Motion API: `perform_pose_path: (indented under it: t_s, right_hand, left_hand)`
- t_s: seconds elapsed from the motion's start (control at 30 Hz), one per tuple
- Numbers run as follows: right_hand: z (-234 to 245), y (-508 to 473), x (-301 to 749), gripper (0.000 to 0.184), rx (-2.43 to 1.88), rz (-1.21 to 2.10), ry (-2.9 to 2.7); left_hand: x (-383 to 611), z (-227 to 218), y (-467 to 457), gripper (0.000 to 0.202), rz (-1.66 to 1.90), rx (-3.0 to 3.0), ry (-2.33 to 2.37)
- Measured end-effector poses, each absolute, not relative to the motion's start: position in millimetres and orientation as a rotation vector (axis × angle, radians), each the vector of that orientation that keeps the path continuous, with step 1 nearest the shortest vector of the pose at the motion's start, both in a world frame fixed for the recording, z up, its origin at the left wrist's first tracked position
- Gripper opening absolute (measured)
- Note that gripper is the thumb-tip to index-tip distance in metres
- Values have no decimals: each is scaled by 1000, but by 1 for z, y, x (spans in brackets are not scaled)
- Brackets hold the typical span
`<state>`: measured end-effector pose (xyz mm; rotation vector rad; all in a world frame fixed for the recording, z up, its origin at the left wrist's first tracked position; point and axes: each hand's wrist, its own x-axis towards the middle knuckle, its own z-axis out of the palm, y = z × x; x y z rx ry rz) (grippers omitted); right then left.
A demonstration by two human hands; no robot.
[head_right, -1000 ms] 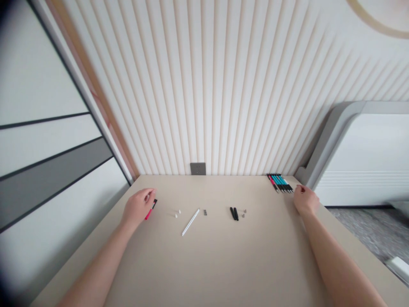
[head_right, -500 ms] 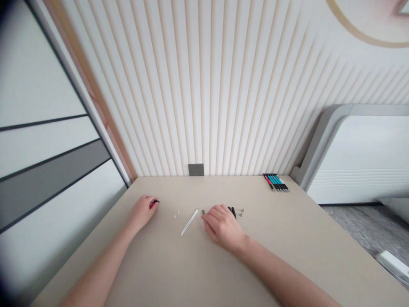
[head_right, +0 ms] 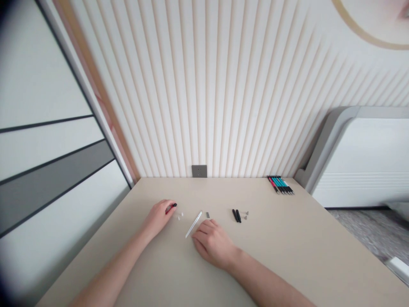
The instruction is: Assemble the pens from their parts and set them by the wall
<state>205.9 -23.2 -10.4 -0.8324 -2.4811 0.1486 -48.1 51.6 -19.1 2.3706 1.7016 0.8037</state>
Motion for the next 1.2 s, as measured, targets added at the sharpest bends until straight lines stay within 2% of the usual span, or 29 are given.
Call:
perform_pose_path:
  t_s: [0.37, 0.73, 0.93, 1.07, 1.2]
  right_hand:
    - [-8, -19, 214, 19, -853, 227, -2445]
    - [-5, -20, 215, 23, -962, 237, -2352]
    - [-1, -19, 215, 36, -1036, 316, -2203]
    - [-3, -17, 214, 22, -1062, 283, -2211]
    - [-5, -14, 217, 20, -1044, 294, -2144]
  left_hand:
    - [-47, -18, 54, 24, 1014, 2339, 1702]
    - [-30, 14, 30, 14, 1502, 2287, 1420]
    - [8, 9, 2, 13, 1361, 1931, 1064]
    - [22, 0, -4, 9, 1266, 1923, 943]
    - [20, 1, 0, 10, 1236, 2066, 1002]
